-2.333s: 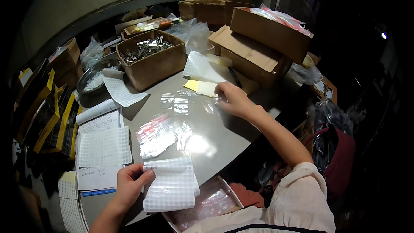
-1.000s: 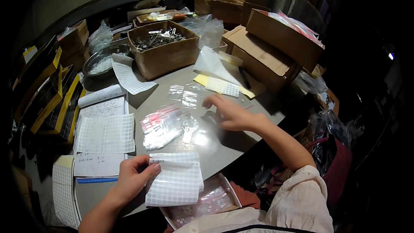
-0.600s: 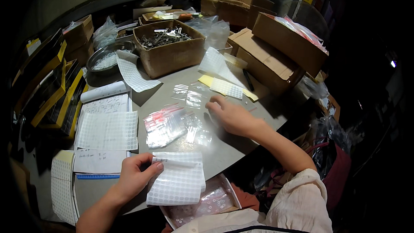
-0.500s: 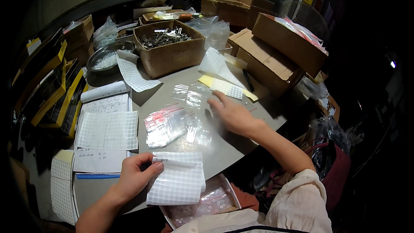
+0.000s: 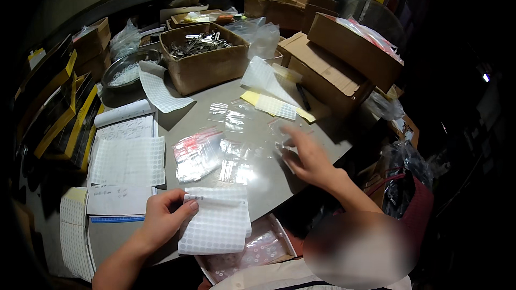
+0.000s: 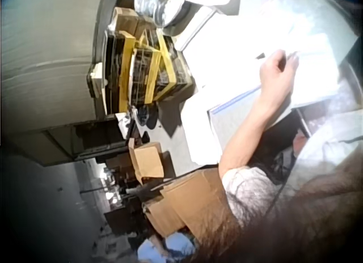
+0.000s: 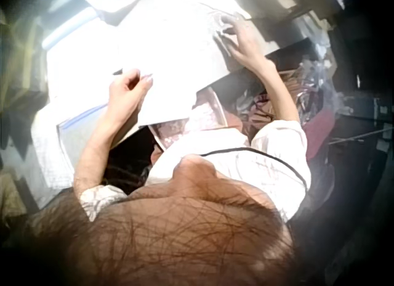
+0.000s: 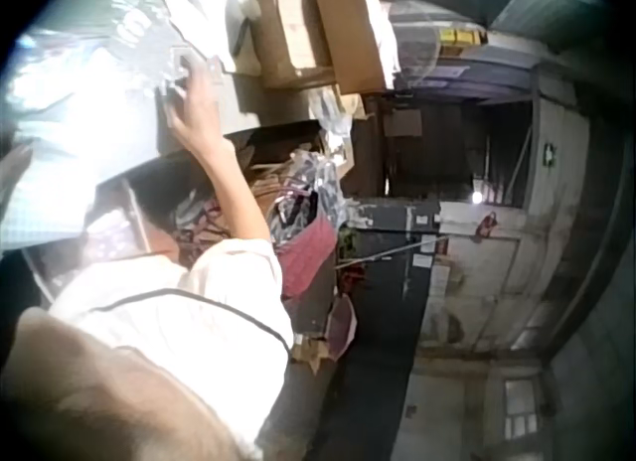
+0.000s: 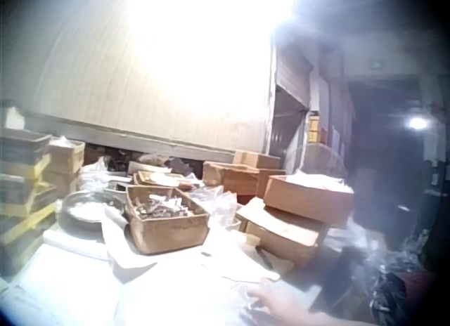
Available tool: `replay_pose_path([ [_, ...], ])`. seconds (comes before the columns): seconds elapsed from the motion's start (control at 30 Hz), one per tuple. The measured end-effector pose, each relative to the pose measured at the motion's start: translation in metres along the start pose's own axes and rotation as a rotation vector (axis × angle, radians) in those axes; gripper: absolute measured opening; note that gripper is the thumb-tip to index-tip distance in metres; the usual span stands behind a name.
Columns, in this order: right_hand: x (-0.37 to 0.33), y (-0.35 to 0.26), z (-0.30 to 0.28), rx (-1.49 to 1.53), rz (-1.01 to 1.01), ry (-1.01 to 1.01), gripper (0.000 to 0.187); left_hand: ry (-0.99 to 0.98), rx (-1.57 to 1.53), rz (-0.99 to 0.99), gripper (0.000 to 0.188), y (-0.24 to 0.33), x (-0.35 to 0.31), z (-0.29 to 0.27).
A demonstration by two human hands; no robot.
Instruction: The person places small, clear plastic bags containing small items onto a white grid sheet. They fold the sheet over the bags to create a packet and then place the packet into a pink box. The person repeats this process multiple times, handling the bags and sheets by hand.
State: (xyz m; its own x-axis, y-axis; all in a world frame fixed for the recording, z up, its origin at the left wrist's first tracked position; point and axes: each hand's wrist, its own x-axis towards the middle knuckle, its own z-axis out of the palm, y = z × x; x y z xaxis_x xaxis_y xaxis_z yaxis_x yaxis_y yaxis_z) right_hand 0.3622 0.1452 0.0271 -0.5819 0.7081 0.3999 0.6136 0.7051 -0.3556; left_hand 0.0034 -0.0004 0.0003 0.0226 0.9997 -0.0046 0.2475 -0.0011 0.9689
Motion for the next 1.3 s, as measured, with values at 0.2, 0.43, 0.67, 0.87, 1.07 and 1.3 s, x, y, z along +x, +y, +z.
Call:
replay_pose_path([
  [0.2, -0.025, 0.014, 0.013, -0.018, -0.011, 0.004, 0.073, -0.006, -0.008, -0.015, 0.020, -0.001, 0.001, 0.000],
  [0.43, -0.022, 0.025, 0.006, 0.266, 0.120, 0.020, 0.055, -0.063, -0.025, -0.053, 0.017, 0.001, 0.000, -0.004],
  [0.67, -0.004, 0.020, 0.014, 0.534, 0.400, -0.022, 0.032, -0.046, -0.089, -0.025, 0.019, 0.003, -0.002, -0.001],
  [0.87, -0.010, 0.018, 0.029, -0.242, 0.045, 0.117, 0.041, -0.048, -0.053, -0.013, 0.018, 0.005, -0.001, 0.001],
  [1.07, 0.000, -0.004, 0.013, -0.309, 0.191, 0.087, 0.060, -0.068, -0.019, -0.052, 0.016, 0.004, -0.003, -0.004],
  [1.3, -0.017, 0.006, 0.019, -0.313, -0.108, 0.206, 0.056, -0.069, -0.016, -0.051, 0.017, 0.005, -0.001, -0.003],
])
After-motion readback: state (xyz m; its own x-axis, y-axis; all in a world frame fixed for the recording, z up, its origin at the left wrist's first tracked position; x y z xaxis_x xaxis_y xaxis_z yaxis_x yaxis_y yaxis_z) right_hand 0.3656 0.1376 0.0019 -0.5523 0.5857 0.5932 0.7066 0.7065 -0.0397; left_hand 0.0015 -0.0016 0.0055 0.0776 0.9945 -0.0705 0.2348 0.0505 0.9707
